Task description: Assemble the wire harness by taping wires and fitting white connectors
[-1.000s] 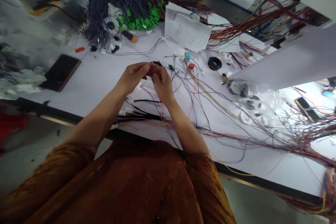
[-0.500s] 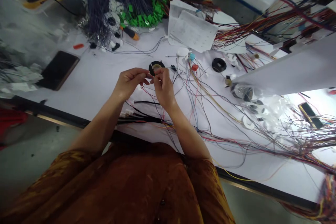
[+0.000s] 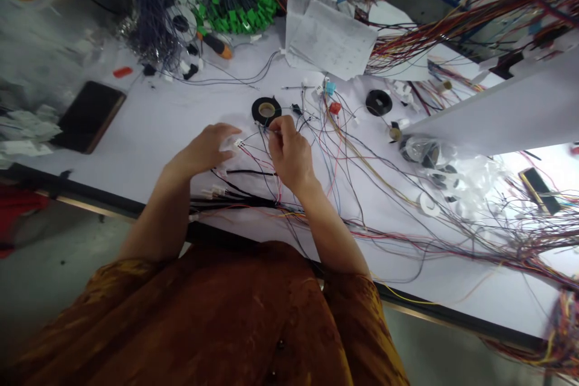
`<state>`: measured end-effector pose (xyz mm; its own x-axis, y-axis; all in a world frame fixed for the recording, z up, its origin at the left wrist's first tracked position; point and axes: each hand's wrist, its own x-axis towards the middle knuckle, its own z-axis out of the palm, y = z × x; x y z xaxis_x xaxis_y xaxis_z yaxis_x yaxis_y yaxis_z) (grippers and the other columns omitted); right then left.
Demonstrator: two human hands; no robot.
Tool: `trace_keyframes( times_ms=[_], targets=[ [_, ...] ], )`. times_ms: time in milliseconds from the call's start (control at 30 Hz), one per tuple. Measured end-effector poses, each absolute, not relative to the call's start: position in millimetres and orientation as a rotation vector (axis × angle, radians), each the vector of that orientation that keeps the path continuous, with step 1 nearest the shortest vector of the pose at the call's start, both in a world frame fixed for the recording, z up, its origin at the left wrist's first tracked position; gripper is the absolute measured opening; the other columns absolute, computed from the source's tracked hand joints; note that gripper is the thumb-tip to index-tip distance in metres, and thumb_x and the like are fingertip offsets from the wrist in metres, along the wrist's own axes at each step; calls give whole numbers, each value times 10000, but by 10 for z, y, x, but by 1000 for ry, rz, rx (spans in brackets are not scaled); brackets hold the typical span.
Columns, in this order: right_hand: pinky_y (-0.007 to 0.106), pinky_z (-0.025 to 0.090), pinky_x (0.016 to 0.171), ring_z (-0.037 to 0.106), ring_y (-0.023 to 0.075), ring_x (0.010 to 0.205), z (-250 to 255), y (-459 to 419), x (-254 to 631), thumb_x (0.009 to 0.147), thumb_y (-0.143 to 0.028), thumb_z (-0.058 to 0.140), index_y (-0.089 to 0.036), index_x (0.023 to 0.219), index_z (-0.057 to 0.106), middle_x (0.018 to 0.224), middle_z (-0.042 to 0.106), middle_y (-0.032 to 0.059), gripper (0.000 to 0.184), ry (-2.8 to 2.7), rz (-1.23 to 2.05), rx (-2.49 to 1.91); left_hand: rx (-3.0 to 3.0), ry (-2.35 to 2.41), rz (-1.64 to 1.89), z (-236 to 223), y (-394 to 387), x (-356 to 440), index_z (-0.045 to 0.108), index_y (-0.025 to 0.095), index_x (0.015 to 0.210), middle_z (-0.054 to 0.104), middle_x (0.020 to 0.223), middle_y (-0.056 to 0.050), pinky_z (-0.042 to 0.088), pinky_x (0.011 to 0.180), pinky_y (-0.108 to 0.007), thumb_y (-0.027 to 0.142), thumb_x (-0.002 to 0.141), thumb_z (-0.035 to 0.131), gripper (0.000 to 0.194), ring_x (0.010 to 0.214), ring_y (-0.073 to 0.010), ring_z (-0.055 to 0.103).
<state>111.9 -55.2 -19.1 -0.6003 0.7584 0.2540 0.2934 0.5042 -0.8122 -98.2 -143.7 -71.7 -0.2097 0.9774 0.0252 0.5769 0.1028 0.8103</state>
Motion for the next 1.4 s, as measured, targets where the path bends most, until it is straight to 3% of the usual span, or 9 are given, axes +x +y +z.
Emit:
trace_keyframes(
  times_ms=[100,333,433,700,867,1100,1400],
  targets=[
    [323,400,667,503,163,660,-176,-606,1151,956,-243,449,-249,962,495,762,528,-9,46,-2123,1053,-834,1572,1891,888,-862,-1401,-969,706,215,945,679,1095,-105,374,1043,-498,142,657,648,303,1092,-340,567],
    [287,329,605,407,121,612,-199,-646,1314,942,-253,497,-229,849,473,680,443,-41,99,-2020,1196,-915,1263,1792,1132,-611,-1422,-834,698,223,986,654,929,-38,480,729,-307,218,714,696,272,731,-163,567],
    [279,322,609,403,112,621,-252,-659,1374,929,-241,498,-221,815,455,676,435,-45,124,-2027,1231,-948,1054,1591,1260,-550,-1415,-763,682,210,1045,638,838,-19,485,652,-266,245,729,711,320,706,-141,586],
    [257,339,576,419,93,585,-414,-725,1254,945,-302,470,-224,832,427,860,666,-3,144,-1863,1503,-886,549,1327,1440,-673,-1334,-599,673,208,987,653,822,-12,486,601,-206,331,777,736,252,713,-107,654],
    [259,360,589,442,100,608,-453,-723,1137,948,-310,473,-233,822,413,861,664,-2,160,-1837,1489,-845,441,1189,1455,-752,-1337,-586,684,204,1008,698,823,-32,509,628,-217,361,757,773,310,727,-121,670],
    [266,376,630,492,118,663,-463,-770,1085,952,-325,481,-235,837,435,765,555,-24,153,-1930,1378,-857,430,1149,1465,-801,-1347,-581,691,216,1055,715,869,-31,501,673,-208,348,771,764,321,763,-104,658],
    [268,408,648,568,149,758,-430,-811,1146,966,-355,471,-241,893,451,863,629,13,137,-1964,1366,-906,457,1133,1457,-832,-1374,-550,689,235,1083,709,893,-26,511,703,-239,378,799,743,322,760,-110,657]
  ],
)
